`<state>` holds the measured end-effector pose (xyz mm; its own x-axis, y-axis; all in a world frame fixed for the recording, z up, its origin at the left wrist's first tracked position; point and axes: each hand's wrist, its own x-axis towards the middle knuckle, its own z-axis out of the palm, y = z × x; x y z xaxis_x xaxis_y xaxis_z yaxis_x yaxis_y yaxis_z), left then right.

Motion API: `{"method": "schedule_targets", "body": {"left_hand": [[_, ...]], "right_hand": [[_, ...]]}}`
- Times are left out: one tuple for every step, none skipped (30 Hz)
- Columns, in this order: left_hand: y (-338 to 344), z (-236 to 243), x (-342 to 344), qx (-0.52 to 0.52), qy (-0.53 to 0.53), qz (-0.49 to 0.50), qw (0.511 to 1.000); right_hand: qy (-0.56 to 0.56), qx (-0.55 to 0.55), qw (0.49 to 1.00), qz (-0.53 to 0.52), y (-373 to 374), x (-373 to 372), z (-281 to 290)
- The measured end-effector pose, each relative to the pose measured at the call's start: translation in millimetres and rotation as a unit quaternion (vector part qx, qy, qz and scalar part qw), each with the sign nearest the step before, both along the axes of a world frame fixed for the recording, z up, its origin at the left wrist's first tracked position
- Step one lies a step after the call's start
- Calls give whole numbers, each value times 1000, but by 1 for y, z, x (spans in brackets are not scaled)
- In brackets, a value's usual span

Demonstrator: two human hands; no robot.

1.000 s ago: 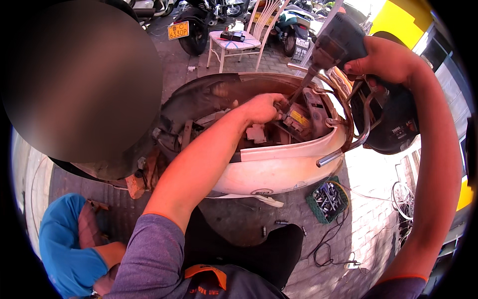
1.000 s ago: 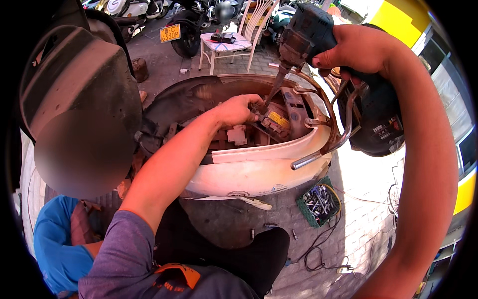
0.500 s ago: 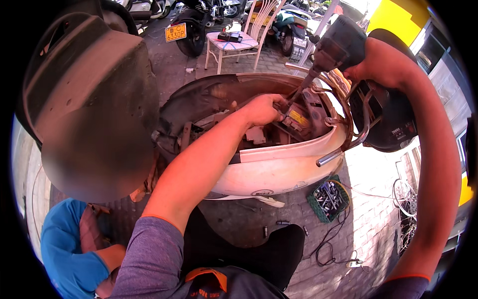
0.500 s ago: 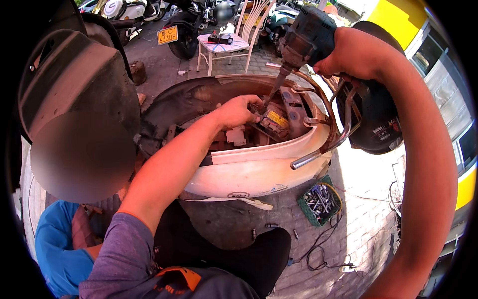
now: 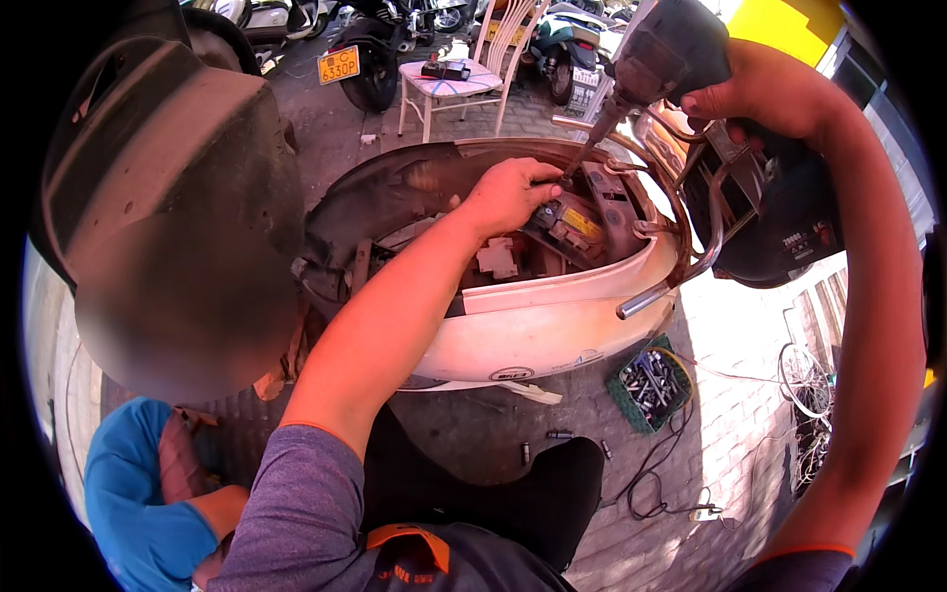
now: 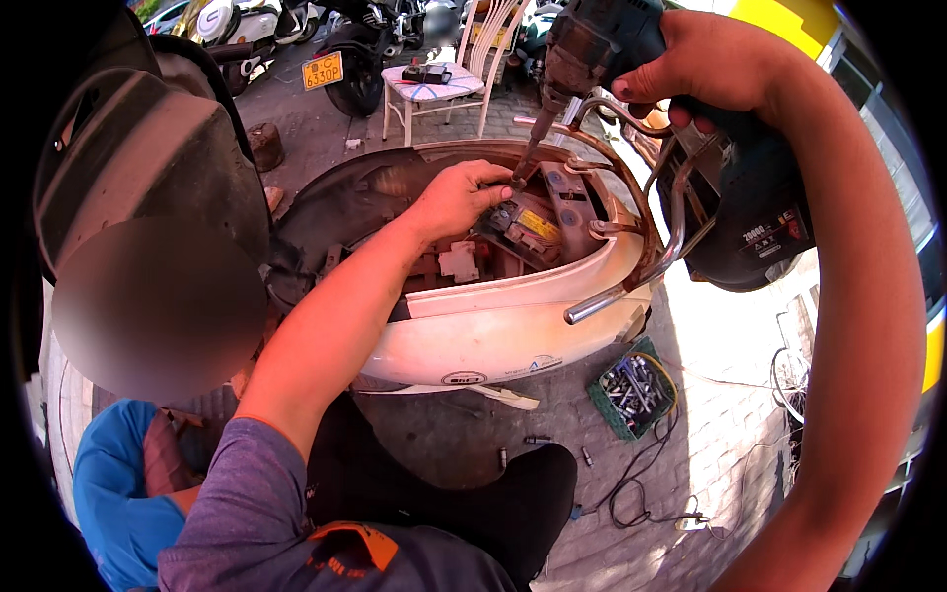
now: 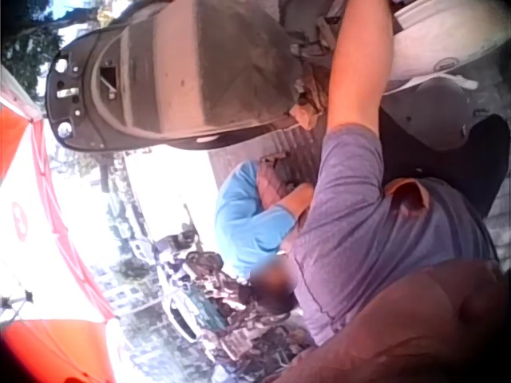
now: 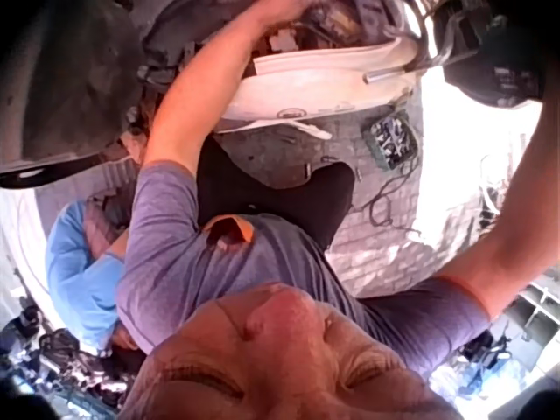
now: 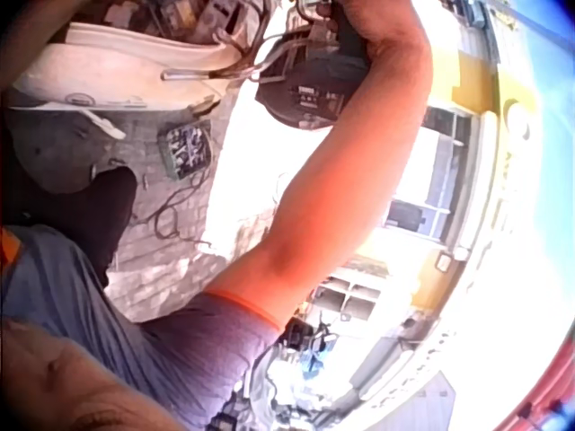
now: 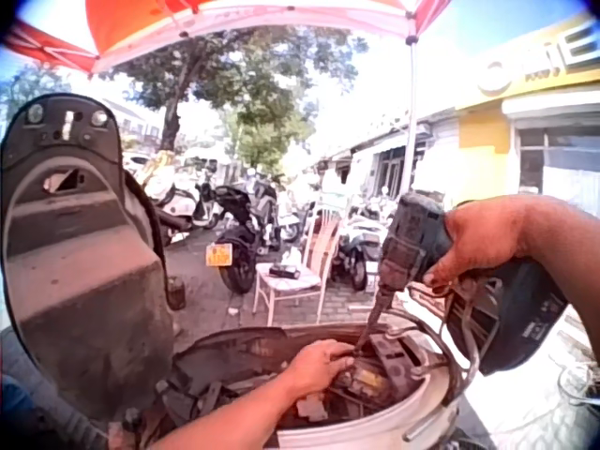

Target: The person uses a screwdriver and an electric drill to remove fasteners and internal components from a scooter. They handle wires and a large electronic module located inside the chassis.

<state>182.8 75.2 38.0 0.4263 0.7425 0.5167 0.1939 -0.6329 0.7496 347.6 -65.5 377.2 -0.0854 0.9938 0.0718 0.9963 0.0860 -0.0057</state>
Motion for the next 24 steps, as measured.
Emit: {"method": "schedule_targets", "body": {"left_hand": [[-2, 2, 3, -44, -36, -20, 998], [0, 1, 3, -42, -47, -16, 998], [0, -2, 4, -48, -41, -19, 998], [1, -4, 5, -54, -35, -22, 998], [0, -6, 5, -61, -30, -24, 997], [0, -7, 4, -58, -24, -20, 998], [0, -8, 3, -54, -18, -16, 998], [-1, -7, 5, -51, -11, -13, 999], [-2, -6, 5, -56, -14, -14, 998], [-2, -4, 6, -61, -17, -15, 998], [-2, -3, 8, -66, -20, -16, 997], [-3, -2, 9, -59, -31, -12, 998], [-4, -1, 11, -52, -42, -9, 998], [-2, -1, 10, -44, -52, -3, 998], [2, -2, 10, -73, -85, -19, 994], [7, -3, 11, -103, -117, -36, 987], [12, -5, 8, -131, -149, -49, 979], [10, 3, 4, -173, -196, -115, 958], [7, 9, 2, -211, -235, -133, 939], [5, 15, -6, -245, -273, -144, 919], [4, 17, -9, -280, -311, -158, 894], [4, 19, -12, -309, -365, -196, 856], [2, 23, -13, -314, -392, -217, 837], [-3, 27, -13, -320, -418, -240, 816]], "right_hand": [[11, -1, 1000, 10, 0, 4, 0], [11, -8, 1000, 4, 3, 4, 1], [12, -15, 1000, -2, 5, 4, 2], [12, -22, 1000, -8, 5, 5, 2], [2, -28, 999, -21, 6, 2, 0], [-8, -34, 999, -34, 7, -2, -3], [-17, -40, 998, -47, 7, -5, -6], [-17, -12, 999, -47, 6, -1, -10], [-4, -9, 999, -31, 7, 4, -11], [9, -6, 1000, -15, 9, 9, -10], [22, -4, 1000, 1, 9, 15, -9], [28, 3, 1000, 3, 8, 20, -9], [34, 9, 999, 4, 6, 24, -8], [40, 17, 999, 8, 4, 24, -6], [41, 23, 999, -17, -2, 25, -2], [41, 28, 998, -42, -12, 24, 2], [42, 33, 996, -65, -20, 23, 3], [81, 38, 995, -52, -29, 34, 1], [126, 38, 990, -59, -40, 44, -3], [172, 38, 983, -58, -49, 49, -8], [217, 37, 974, -60, -60, 55, -14], [261, 39, 962, -66, -70, 60, -22], [305, 41, 949, -72, -80, 65, -32], [334, 61, 938, -70, -91, 74, -42]]}}
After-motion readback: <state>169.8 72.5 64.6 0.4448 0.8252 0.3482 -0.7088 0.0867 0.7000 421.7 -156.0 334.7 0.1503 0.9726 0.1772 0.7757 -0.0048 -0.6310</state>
